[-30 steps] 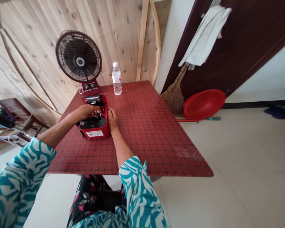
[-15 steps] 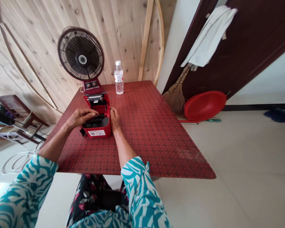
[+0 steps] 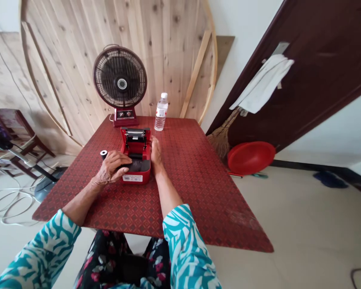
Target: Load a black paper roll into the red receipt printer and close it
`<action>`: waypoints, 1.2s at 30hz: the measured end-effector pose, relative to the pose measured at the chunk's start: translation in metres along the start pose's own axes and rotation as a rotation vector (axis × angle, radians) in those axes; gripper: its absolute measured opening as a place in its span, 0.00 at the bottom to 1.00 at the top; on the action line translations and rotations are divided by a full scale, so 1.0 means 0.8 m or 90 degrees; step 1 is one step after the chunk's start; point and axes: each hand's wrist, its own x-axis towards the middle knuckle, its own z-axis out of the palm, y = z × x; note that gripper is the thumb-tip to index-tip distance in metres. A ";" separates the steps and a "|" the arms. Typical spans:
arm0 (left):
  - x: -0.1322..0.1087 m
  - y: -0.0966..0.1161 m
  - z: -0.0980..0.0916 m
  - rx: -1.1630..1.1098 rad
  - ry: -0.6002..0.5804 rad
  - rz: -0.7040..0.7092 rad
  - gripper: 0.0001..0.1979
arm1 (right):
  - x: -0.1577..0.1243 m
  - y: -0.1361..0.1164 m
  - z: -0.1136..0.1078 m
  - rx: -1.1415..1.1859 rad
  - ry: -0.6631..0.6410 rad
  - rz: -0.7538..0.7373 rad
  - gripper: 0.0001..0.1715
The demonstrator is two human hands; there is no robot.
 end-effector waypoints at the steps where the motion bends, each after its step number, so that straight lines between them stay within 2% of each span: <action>1: -0.001 0.000 0.001 0.008 0.009 0.008 0.18 | 0.009 -0.004 0.003 0.008 -0.002 0.007 0.29; 3: -0.002 0.002 0.001 0.015 0.027 0.029 0.16 | 0.022 -0.010 0.006 0.006 -0.020 -0.003 0.28; 6: -0.003 0.008 -0.001 0.035 0.073 0.040 0.15 | 0.022 -0.010 -0.001 -0.026 -0.001 -0.008 0.30; 10: -0.007 0.012 -0.005 0.077 0.210 -0.029 0.17 | -0.005 0.000 -0.016 -0.087 0.035 -0.095 0.31; 12: -0.009 0.011 -0.005 0.083 0.243 -0.080 0.21 | -0.020 0.005 -0.018 -0.112 0.047 -0.133 0.30; 14: -0.010 0.009 -0.005 0.084 0.217 -0.117 0.25 | -0.034 0.007 -0.017 -0.134 0.060 -0.150 0.29; 18: -0.009 0.004 -0.003 0.071 0.127 -0.130 0.27 | -0.049 0.007 -0.012 -0.182 0.071 -0.175 0.28; 22: -0.006 0.003 -0.005 0.067 0.120 -0.147 0.27 | -0.051 0.008 -0.013 -0.209 0.074 -0.181 0.27; 28: -0.004 0.007 -0.006 0.025 0.114 -0.167 0.26 | -0.056 0.008 -0.016 -0.166 0.064 -0.182 0.28; 32: -0.005 0.004 -0.011 -0.101 0.147 -0.269 0.24 | -0.063 0.007 -0.014 -0.144 0.072 -0.153 0.28; 34: -0.005 0.001 -0.017 -0.175 0.192 -0.353 0.19 | -0.064 0.011 -0.012 -0.105 0.086 -0.117 0.28; 36: -0.003 -0.003 -0.025 -0.258 0.204 -0.460 0.16 | -0.064 0.016 -0.011 -0.055 0.099 -0.073 0.30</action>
